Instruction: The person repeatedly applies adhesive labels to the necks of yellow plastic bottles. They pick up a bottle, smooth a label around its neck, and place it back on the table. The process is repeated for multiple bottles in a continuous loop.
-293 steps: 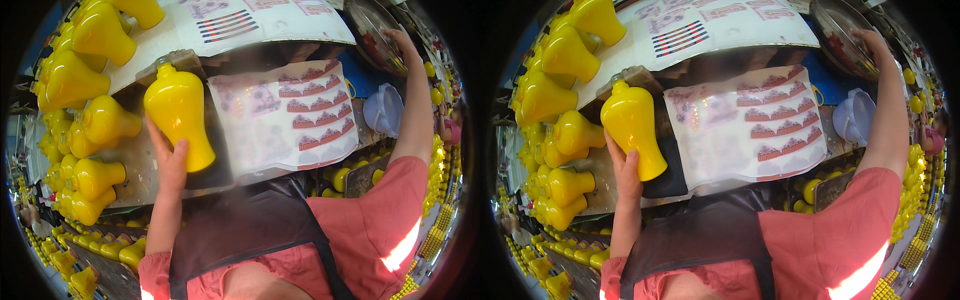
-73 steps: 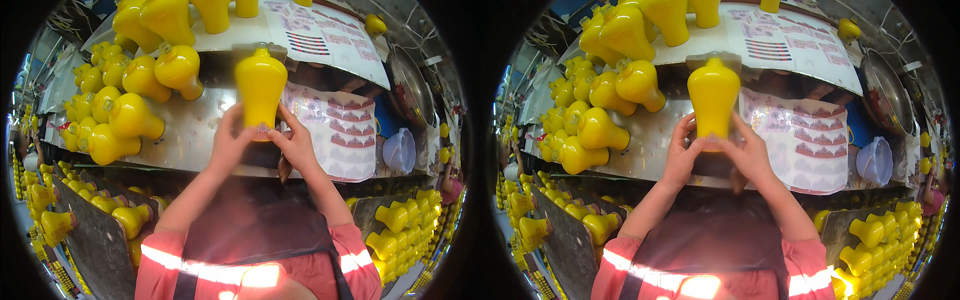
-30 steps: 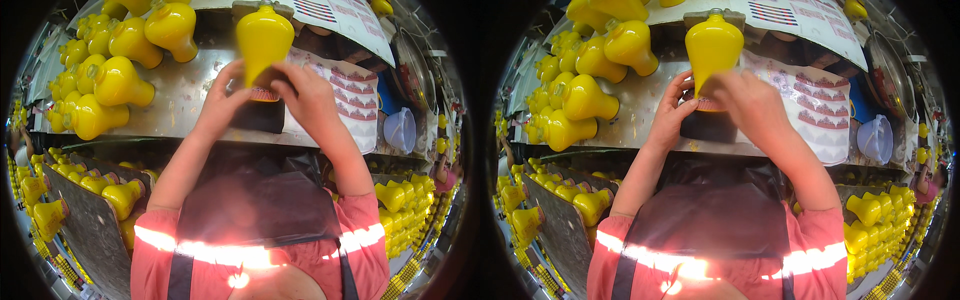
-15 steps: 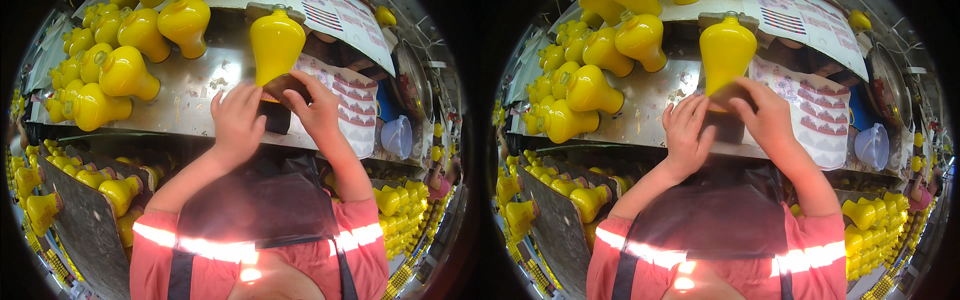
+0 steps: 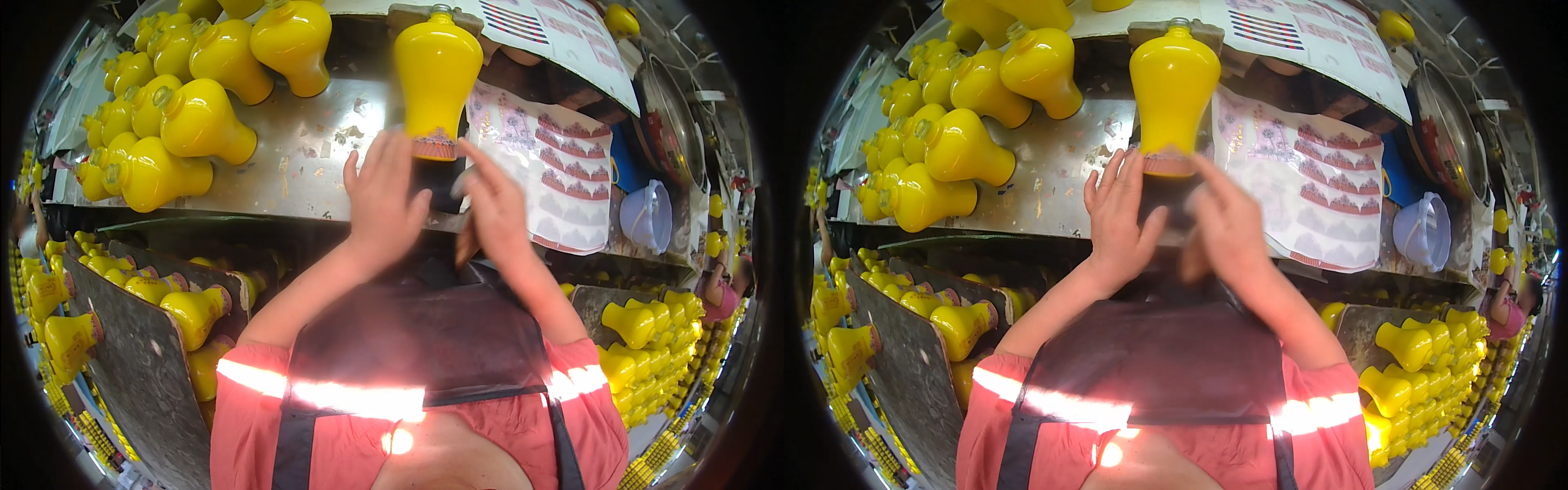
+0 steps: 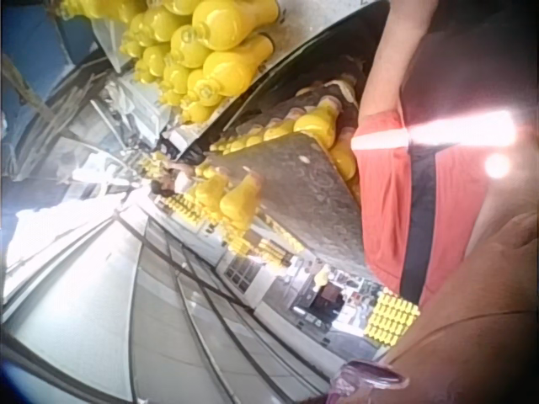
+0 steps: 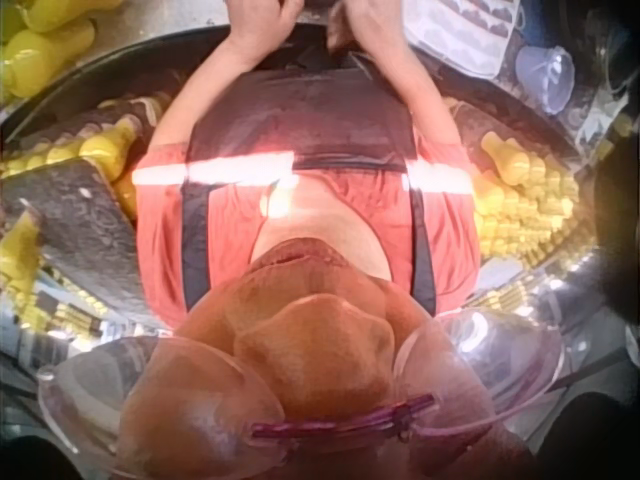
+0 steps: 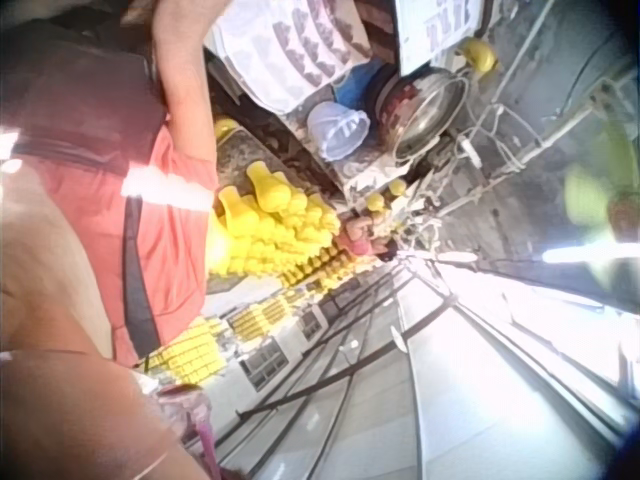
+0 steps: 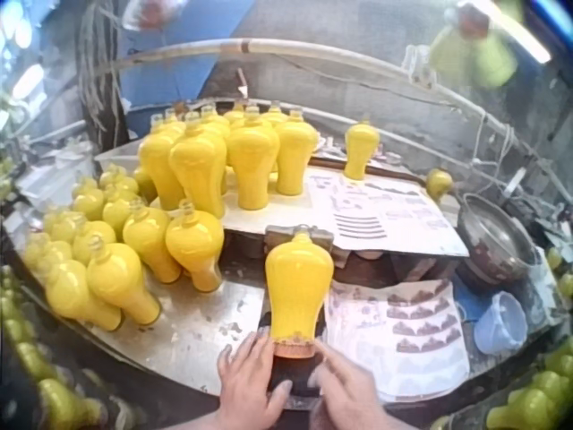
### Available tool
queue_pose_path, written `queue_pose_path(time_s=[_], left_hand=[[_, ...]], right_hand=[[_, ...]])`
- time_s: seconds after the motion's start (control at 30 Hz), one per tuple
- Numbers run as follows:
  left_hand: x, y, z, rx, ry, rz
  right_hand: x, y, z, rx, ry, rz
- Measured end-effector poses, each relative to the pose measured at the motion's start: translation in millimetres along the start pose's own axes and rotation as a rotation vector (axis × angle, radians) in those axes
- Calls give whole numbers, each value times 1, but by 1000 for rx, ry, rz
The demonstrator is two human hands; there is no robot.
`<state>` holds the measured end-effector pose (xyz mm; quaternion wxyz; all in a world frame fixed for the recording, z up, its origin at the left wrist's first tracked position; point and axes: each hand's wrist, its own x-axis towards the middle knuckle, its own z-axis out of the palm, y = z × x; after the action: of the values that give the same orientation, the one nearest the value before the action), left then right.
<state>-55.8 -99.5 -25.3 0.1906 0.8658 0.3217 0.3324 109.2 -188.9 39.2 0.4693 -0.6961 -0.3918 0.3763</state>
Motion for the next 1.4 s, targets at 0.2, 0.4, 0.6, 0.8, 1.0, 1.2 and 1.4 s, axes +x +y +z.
queue_pose_path(time_s=[0.2, 0.4, 0.6, 0.8, 1.0, 1.2, 1.4], left_hand=[[1, -4, 7, -31, 16, 37], [-1, -5, 5, -56, 8, 18], [2, -3, 3, -81, -8, -11], [2, -4, 1, -136, -14, -78], [6, -4, -1, -189, -43, -143], [10, 4, -3, -162, -14, -126], [14, 2, -3, -279, -16, -222]], right_hand=[[1, 39, 34, -39, -24, -190], [8, 13, 13, -179, -19, -43], [30, -16, 28, -910, 125, -283], [35, -10, 32, -973, 148, -342], [38, -8, 31, -1030, 174, -392], [46, -6, 28, -929, 171, -351], [45, -4, 27, -841, 157, -308]])
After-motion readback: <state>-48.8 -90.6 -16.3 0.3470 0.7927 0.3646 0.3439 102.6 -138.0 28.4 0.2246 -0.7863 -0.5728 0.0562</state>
